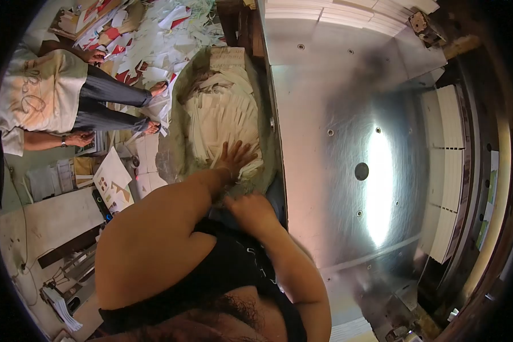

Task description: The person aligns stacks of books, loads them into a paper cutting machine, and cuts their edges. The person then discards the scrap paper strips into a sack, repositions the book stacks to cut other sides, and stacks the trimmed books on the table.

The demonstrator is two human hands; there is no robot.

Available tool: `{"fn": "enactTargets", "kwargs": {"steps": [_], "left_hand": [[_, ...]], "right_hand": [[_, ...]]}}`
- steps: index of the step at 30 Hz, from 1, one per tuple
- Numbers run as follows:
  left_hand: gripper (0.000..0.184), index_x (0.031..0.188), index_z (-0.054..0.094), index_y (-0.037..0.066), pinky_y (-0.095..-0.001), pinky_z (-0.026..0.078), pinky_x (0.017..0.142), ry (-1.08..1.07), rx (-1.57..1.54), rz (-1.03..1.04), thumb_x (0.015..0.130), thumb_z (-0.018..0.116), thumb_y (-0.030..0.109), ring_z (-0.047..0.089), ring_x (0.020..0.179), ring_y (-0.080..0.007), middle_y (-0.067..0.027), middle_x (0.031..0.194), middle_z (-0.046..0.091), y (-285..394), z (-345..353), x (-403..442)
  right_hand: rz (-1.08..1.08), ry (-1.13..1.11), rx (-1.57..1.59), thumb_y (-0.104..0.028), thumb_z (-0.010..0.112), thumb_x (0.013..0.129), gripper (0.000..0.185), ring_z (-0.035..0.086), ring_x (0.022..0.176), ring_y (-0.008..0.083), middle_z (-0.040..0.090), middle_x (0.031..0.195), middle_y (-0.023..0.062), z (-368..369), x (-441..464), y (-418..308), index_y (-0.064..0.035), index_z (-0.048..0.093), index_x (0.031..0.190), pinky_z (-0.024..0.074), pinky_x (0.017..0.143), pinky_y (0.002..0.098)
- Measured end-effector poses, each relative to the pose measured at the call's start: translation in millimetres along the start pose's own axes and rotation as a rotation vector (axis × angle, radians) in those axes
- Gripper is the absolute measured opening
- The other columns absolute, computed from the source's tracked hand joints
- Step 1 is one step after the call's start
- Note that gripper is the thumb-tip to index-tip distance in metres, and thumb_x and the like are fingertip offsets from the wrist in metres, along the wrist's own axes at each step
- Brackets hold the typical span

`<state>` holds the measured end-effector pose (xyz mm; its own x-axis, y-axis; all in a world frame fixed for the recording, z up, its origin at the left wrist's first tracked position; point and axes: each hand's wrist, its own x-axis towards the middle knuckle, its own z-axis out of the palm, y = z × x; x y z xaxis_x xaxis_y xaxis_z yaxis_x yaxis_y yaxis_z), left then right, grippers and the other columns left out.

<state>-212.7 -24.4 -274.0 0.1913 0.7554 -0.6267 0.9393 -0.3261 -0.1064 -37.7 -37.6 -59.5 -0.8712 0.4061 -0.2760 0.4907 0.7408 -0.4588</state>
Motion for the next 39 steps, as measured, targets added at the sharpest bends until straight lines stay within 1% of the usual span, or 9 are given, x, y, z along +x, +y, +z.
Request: {"fn": "enactTargets", "kwargs": {"steps": [4,8,10,11,15,19,23,31,39], "left_hand": [[0.116,0.167,-0.007,0.034,-0.0733,-0.002,0.120,0.003,-0.021,0.009,0.085,0.075,0.043,-0.013,0.160,-0.0382,-0.0062,0.176,-0.010,-4.1,4.3,1.5],[0.116,0.168,-0.005,0.032,-0.0787,-0.001,0.116,-0.005,-0.053,0.051,0.085,0.075,0.044,-0.014,0.159,-0.0420,-0.0148,0.174,-0.011,-14.9,-49.3,-35.9],[0.115,0.168,-0.002,0.032,-0.0804,0.002,0.115,0.085,-0.104,0.105,0.084,0.077,0.031,-0.012,0.159,-0.0445,-0.0194,0.173,-0.010,-31.4,-35.0,-28.6],[0.114,0.168,-0.001,0.032,-0.0801,0.003,0.115,0.080,-0.129,0.126,0.084,0.076,0.025,-0.010,0.159,-0.0443,-0.0197,0.173,-0.010,-39.7,-40.3,-34.8],[0.116,0.168,0.000,0.032,-0.0743,0.009,0.119,0.139,-0.181,0.068,0.083,0.076,0.010,-0.002,0.160,-0.0429,-0.0219,0.173,-0.009,-56.2,-47.0,-86.6],[0.121,0.167,0.007,0.029,-0.0646,0.019,0.123,0.364,-0.423,-0.039,0.076,0.086,0.020,0.011,0.158,-0.0449,-0.0262,0.171,-0.001,-66.7,-26.7,-115.5],[0.105,0.164,0.023,0.024,-0.0633,0.027,0.121,0.591,-0.669,0.044,0.079,0.085,0.023,0.023,0.153,-0.0486,-0.0270,0.169,0.009,-55.6,-41.5,-134.8],[0.085,0.157,0.040,0.018,-0.0494,0.034,0.122,0.786,-0.727,0.153,0.084,0.082,0.025,0.032,0.149,-0.0473,-0.0244,0.168,0.019,-52.8,-80.7,-127.8],[0.074,0.153,0.046,0.015,-0.0472,0.035,0.121,0.897,-0.805,0.284,0.086,0.078,0.018,0.032,0.150,-0.0455,-0.0251,0.166,0.026,-52.8,-106.0,-108.3]], "right_hand": [[0.058,-0.084,-0.012,-0.016,0.060,0.090,0.017,0.073,0.074,0.0344,0.073,0.079,0.0135,-20.2,1.2,-8.5,-0.0137,0.064,0.107,0.0580,0.068,0.0478],[0.059,0.102,0.062,-0.020,0.066,0.091,0.019,0.073,0.082,0.0338,0.073,0.086,0.0131,-19.7,-5.6,-5.8,-0.0133,0.066,0.108,0.0570,0.073,0.0474],[0.049,0.246,0.234,-0.022,0.070,0.090,0.021,0.073,0.087,0.0331,0.073,0.092,0.0136,-29.5,-16.0,-8.4,-0.0122,0.067,0.108,0.0562,0.076,0.0473],[-0.008,0.489,0.418,-0.017,0.082,0.082,0.025,0.068,0.082,0.0334,0.070,0.090,0.0129,-38.0,-23.2,-15.1,-0.0100,0.069,0.102,0.0533,0.071,0.0444],[-0.093,1.141,0.263,-0.012,0.087,0.078,0.033,0.066,0.085,0.0246,0.070,0.091,0.0097,-114.6,-98.9,-49.3,-0.0070,0.072,0.107,0.0524,0.075,0.0397],[-0.622,1.741,-0.465,-0.023,0.050,0.107,0.033,0.056,0.122,0.0274,0.063,0.123,0.0150,-204.4,-191.9,-103.1,-0.0053,0.057,0.133,0.0415,0.107,0.0491],[-0.902,1.675,-0.647,-0.019,0.052,0.104,0.029,0.057,0.116,0.0258,0.063,0.118,0.0140,-231.9,-220.4,-140.0,-0.0049,0.058,0.128,0.0437,0.103,0.0466],[-0.879,1.632,-0.707,-0.011,0.057,0.098,0.021,0.061,0.104,0.0226,0.064,0.108,0.0120,-217.8,-239.2,-168.0,-0.0042,0.060,0.117,0.0480,0.094,0.0415],[-0.836,1.671,-0.707,-0.003,0.062,0.091,0.015,0.064,0.092,0.0194,0.065,0.098,0.0099,-211.3,-270.3,-180.0,-0.0034,0.061,0.106,0.0524,0.086,0.0365]]}}
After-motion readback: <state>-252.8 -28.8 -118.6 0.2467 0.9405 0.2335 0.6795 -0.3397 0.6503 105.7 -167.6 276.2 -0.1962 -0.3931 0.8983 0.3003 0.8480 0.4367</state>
